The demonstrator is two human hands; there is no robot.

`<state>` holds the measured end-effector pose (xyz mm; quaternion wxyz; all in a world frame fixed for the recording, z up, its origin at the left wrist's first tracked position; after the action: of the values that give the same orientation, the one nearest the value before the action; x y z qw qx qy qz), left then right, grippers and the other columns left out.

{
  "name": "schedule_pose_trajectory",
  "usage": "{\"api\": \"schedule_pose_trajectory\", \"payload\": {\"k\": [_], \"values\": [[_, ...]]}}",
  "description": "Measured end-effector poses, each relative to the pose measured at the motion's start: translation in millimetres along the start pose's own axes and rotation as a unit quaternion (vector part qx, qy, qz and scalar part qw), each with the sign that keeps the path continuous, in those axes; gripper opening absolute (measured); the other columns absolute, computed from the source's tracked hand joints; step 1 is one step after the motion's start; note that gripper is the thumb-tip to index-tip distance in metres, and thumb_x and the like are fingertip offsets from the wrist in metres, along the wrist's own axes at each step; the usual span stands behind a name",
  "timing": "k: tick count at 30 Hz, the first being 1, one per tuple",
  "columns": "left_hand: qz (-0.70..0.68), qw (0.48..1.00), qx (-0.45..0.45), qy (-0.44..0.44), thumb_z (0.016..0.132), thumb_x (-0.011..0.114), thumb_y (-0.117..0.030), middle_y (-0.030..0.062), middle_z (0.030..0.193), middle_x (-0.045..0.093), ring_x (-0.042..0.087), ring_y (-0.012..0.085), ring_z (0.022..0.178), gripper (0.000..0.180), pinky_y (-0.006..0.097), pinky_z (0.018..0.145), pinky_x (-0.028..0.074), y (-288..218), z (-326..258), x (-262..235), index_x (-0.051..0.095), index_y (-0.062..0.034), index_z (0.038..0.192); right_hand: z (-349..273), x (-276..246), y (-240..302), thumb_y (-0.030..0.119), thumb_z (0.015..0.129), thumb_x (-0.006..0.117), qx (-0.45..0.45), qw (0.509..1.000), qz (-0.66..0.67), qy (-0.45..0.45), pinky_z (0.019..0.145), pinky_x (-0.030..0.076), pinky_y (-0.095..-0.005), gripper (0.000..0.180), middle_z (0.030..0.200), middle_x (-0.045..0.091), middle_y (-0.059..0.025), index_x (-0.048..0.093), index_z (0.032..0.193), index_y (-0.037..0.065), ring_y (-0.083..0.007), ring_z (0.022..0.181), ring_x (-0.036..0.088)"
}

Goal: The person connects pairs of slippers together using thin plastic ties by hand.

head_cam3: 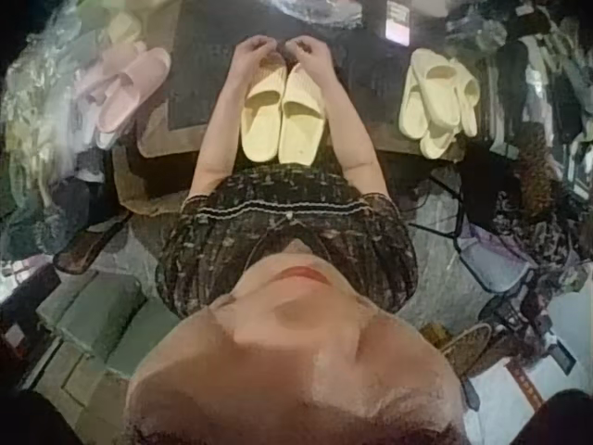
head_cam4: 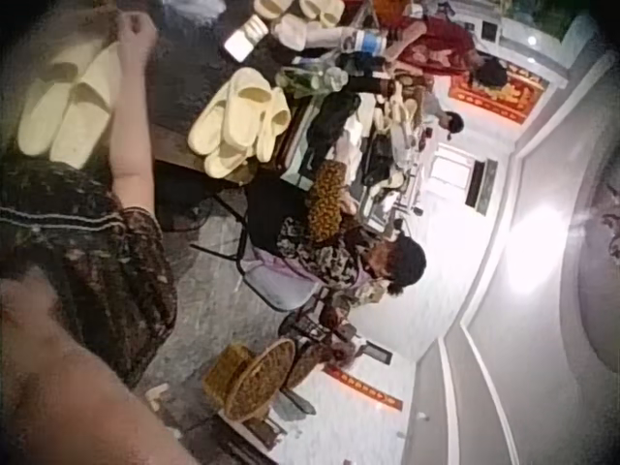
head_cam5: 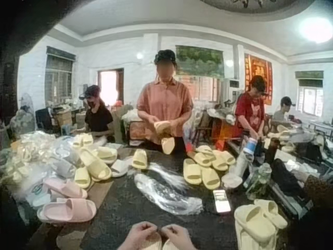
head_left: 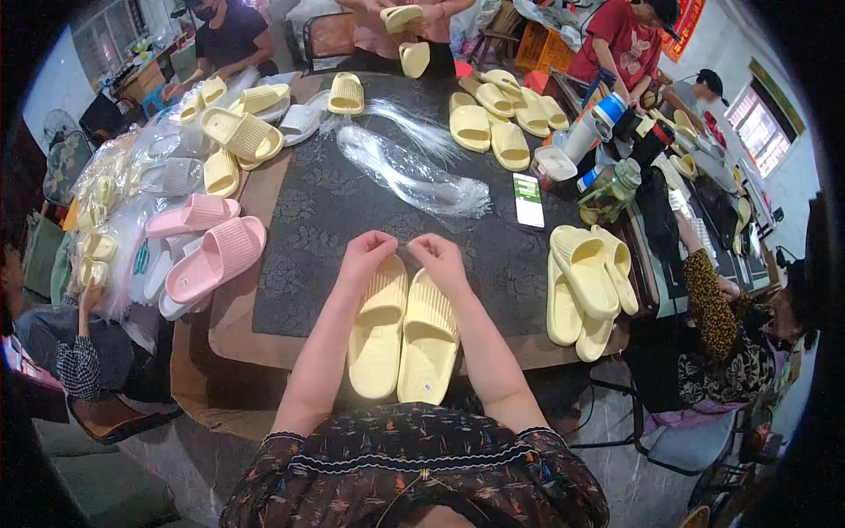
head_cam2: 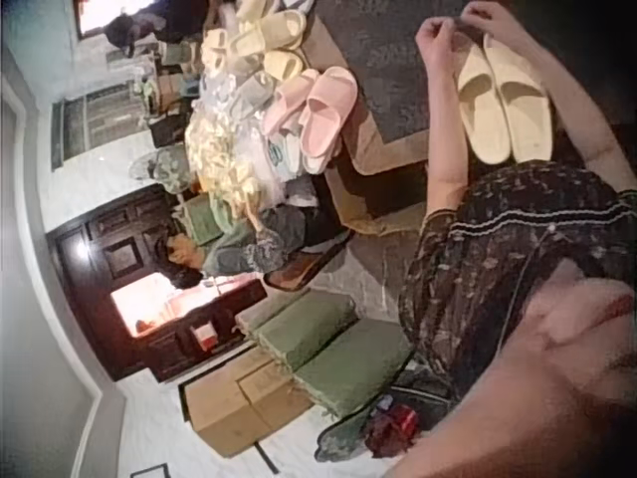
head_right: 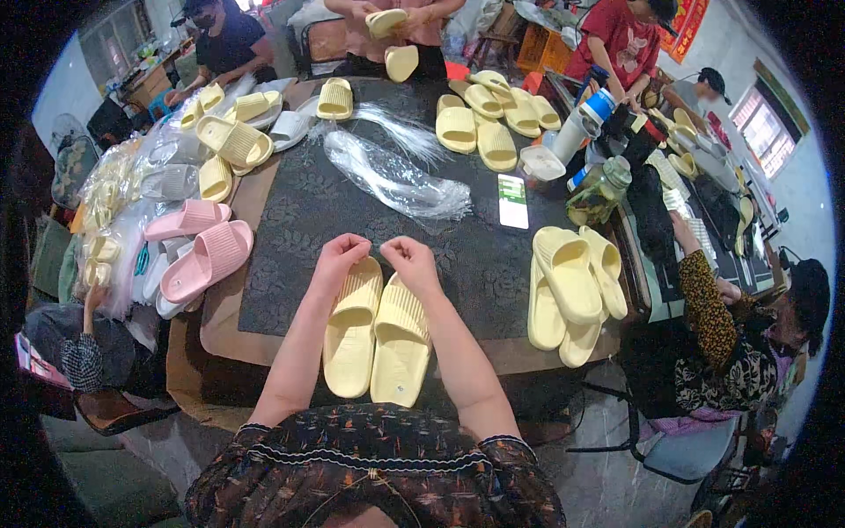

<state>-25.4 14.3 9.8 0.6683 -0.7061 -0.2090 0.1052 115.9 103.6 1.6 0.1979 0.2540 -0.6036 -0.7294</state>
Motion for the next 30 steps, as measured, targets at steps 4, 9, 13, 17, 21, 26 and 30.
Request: {"api": "schedule_pose_trajectory", "payload": {"k": [4,9,13,17,21,26,30], "values": [[0.024,1.000,0.003,0.016,0.085,0.066,-0.016,-0.0012,0.078,0.062,0.055,0.0053,0.071,0.013,0.021,0.064,0.044,7,5,2,0.064,-0.0046,0.091,3,-1,-5,0.017,0.084,0.067,-0.001,1.000,0.008,-0.012,0.055,0.038,-0.0211,0.016,0.067,0.057,0.0045,0.066,0.085,0.001,-0.0023,0.061,0.047],[0.021,1.000,-0.001,0.008,0.084,0.066,-0.012,-0.0007,0.078,0.062,0.056,0.0059,0.070,0.010,0.021,0.063,0.045,-2,0,4,0.064,-0.0037,0.090,5,-6,-8,0.015,0.083,0.068,0.021,0.998,0.043,-0.030,0.054,0.038,-0.0196,0.014,0.066,0.057,0.0052,0.065,0.082,0.002,-0.0012,0.061,0.047],[0.039,0.999,0.000,0.006,0.084,0.066,-0.013,-0.0008,0.077,0.062,0.056,0.0060,0.070,0.010,0.021,0.064,0.045,-2,1,4,0.064,-0.0042,0.089,3,-3,-6,0.014,0.083,0.068,-0.015,0.998,0.059,-0.022,0.054,0.037,-0.0193,0.013,0.066,0.057,0.0057,0.064,0.080,0.002,-0.0008,0.060,0.046],[0.043,0.999,0.005,0.020,0.084,0.067,-0.014,0.0008,0.077,0.063,0.057,0.0068,0.069,0.012,0.023,0.063,0.046,10,6,-1,0.065,-0.0034,0.089,5,1,-12,0.015,0.083,0.068,-0.023,0.999,0.023,-0.001,0.054,0.037,-0.0189,0.014,0.066,0.057,0.0058,0.064,0.080,0.002,-0.0007,0.060,0.046],[0.017,1.000,0.013,-0.004,0.083,0.067,-0.014,0.0008,0.078,0.064,0.057,0.0068,0.070,0.012,0.023,0.064,0.046,1,2,4,0.065,-0.0032,0.089,3,-4,-10,0.015,0.083,0.068,-0.004,0.996,0.086,-0.032,0.054,0.038,-0.0200,0.014,0.067,0.057,0.0057,0.064,0.081,0.002,-0.0011,0.061,0.047],[0.017,0.999,0.013,0.030,0.083,0.067,-0.014,-0.0002,0.077,0.063,0.056,0.0060,0.069,0.013,0.022,0.063,0.045,7,2,1,0.064,-0.0033,0.090,0,-3,-1,0.013,0.083,0.067,-0.008,0.998,0.051,-0.024,0.053,0.037,-0.0190,0.013,0.067,0.057,0.0052,0.063,0.079,0.002,0.0001,0.060,0.046],[0.007,1.000,0.019,0.017,0.083,0.067,-0.015,-0.0005,0.077,0.063,0.056,0.0057,0.068,0.013,0.021,0.061,0.045,7,5,0,0.064,-0.0034,0.089,2,-4,-3,0.014,0.083,0.067,-0.010,0.997,0.063,-0.030,0.053,0.037,-0.0189,0.013,0.068,0.057,0.0044,0.063,0.079,0.002,-0.0001,0.060,0.046]]}}
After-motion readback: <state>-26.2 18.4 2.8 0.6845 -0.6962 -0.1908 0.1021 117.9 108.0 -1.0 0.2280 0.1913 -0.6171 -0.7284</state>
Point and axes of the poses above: each hand's wrist, its own z-axis towards the middle knuckle, its own x-axis out of the palm, y = z × x, the point moved 3 cm from there along z, towards the middle knuckle
